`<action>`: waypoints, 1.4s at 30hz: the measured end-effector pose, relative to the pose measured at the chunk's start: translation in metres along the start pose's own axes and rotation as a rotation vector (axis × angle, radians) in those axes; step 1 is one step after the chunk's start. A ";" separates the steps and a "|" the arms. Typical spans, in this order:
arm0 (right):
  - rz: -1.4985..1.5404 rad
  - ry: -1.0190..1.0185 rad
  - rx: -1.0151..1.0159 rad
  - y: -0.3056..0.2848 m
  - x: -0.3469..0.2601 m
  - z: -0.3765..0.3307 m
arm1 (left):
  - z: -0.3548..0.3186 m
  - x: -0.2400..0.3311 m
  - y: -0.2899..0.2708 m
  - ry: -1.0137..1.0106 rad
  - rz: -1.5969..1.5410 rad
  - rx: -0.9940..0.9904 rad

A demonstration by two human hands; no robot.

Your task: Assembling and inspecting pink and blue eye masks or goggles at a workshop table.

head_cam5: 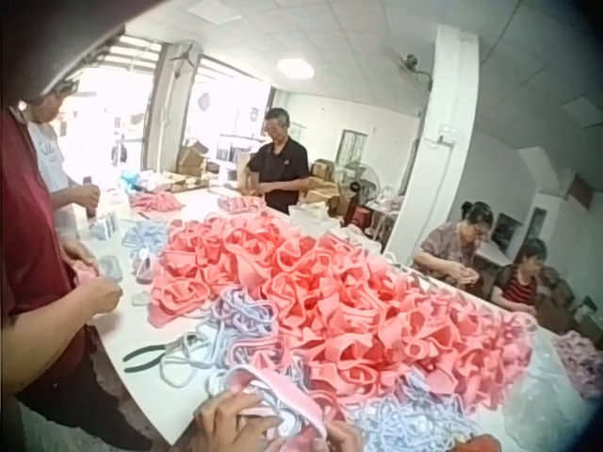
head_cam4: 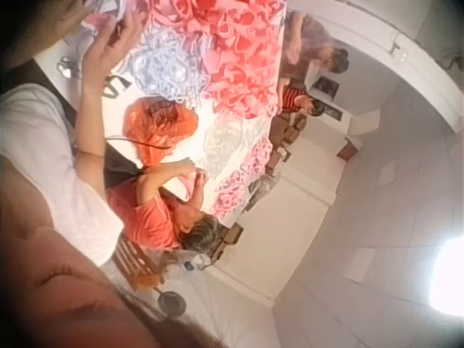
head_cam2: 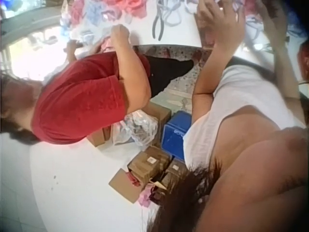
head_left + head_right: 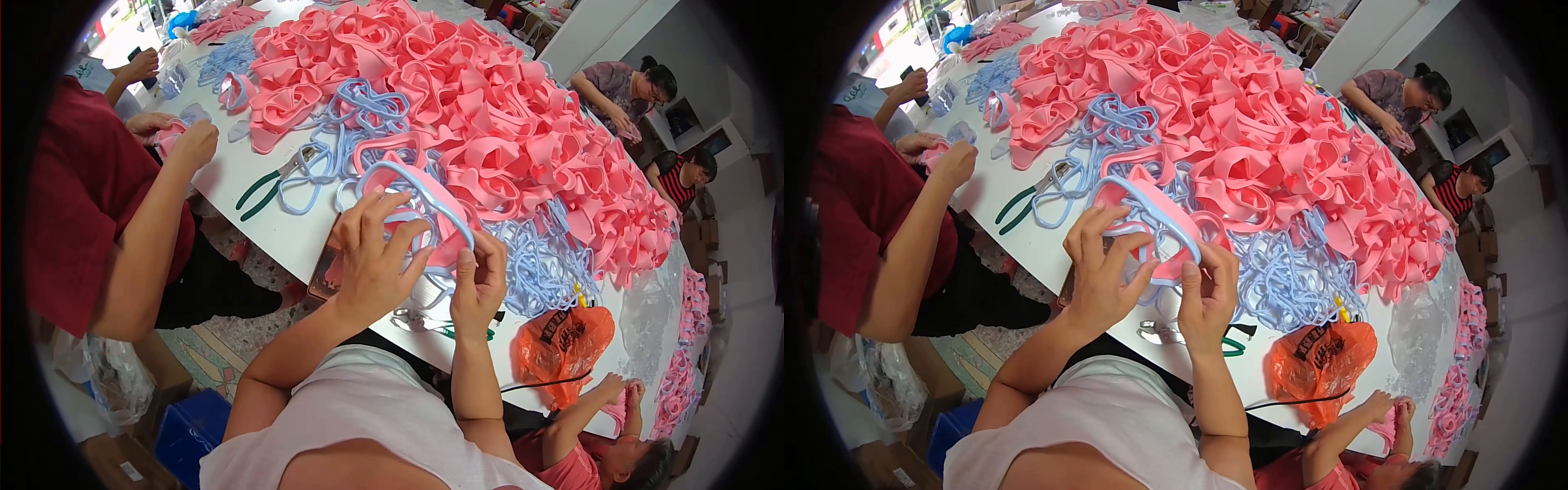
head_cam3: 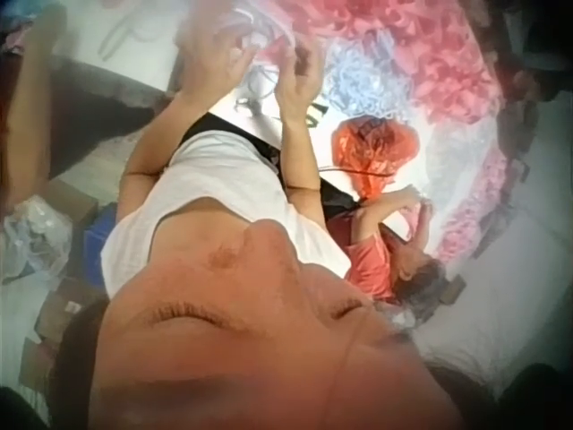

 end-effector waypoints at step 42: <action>0.006 -0.057 0.098 -0.002 -0.001 -0.009 | 0.003 0.009 0.020 0.303 -0.028 0.150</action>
Point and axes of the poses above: each hand's wrist, its own z-axis towards the middle knuckle, its own y-axis out of the palm, x = y × z, the point moved 2 cm from there along z, towards the middle knuckle, and after that the axes turned 6 degrees about z, right-handed, at the moved point
